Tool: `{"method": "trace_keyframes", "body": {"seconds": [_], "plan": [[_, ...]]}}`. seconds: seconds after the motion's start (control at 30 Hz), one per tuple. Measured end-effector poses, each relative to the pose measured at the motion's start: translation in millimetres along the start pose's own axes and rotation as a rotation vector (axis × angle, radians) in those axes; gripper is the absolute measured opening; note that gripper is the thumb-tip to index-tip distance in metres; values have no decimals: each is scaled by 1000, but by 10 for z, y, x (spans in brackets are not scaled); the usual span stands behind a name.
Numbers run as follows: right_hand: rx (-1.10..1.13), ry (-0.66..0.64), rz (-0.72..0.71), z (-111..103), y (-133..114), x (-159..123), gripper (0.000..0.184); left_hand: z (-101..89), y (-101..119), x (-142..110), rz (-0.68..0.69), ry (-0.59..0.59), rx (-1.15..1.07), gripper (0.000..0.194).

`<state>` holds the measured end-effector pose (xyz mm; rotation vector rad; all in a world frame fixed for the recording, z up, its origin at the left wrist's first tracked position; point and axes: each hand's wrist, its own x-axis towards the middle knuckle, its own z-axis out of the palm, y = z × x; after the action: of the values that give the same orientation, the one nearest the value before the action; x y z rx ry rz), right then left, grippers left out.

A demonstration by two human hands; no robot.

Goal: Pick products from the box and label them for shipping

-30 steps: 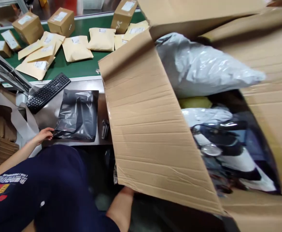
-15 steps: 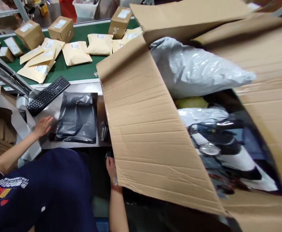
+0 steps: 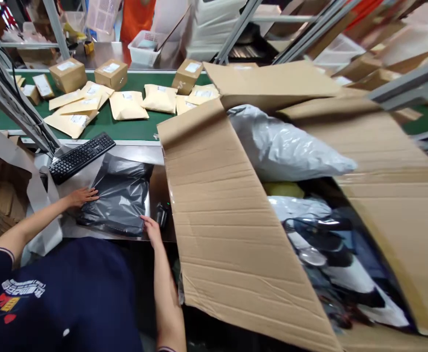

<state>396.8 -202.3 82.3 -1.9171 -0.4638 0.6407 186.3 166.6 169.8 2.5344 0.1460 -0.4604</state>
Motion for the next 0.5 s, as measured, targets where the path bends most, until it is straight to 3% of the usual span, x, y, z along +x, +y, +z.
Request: {"method": "trace_keyframes", "body": {"seconds": [0.1, 0.2, 0.3, 0.4, 0.5], "plan": [[-103, -57, -80, -92, -19, -73, 52, 40, -278, -84, 123, -43, 183, 76], [-490, -85, -360, -101, -74, -48, 67, 117, -425, -107, 228, -60, 304, 82], [-835, -173, -577, -50, -74, 27, 71, 203, -451, -72, 220, -76, 311, 81], [-867, -292, -627, -27, 19, 64, 70, 237, -430, -56, 167, -111, 244, 78], [-663, -338, -578, -55, 106, 55, 63, 188, -391, -106, 116, -115, 59, 69]]}}
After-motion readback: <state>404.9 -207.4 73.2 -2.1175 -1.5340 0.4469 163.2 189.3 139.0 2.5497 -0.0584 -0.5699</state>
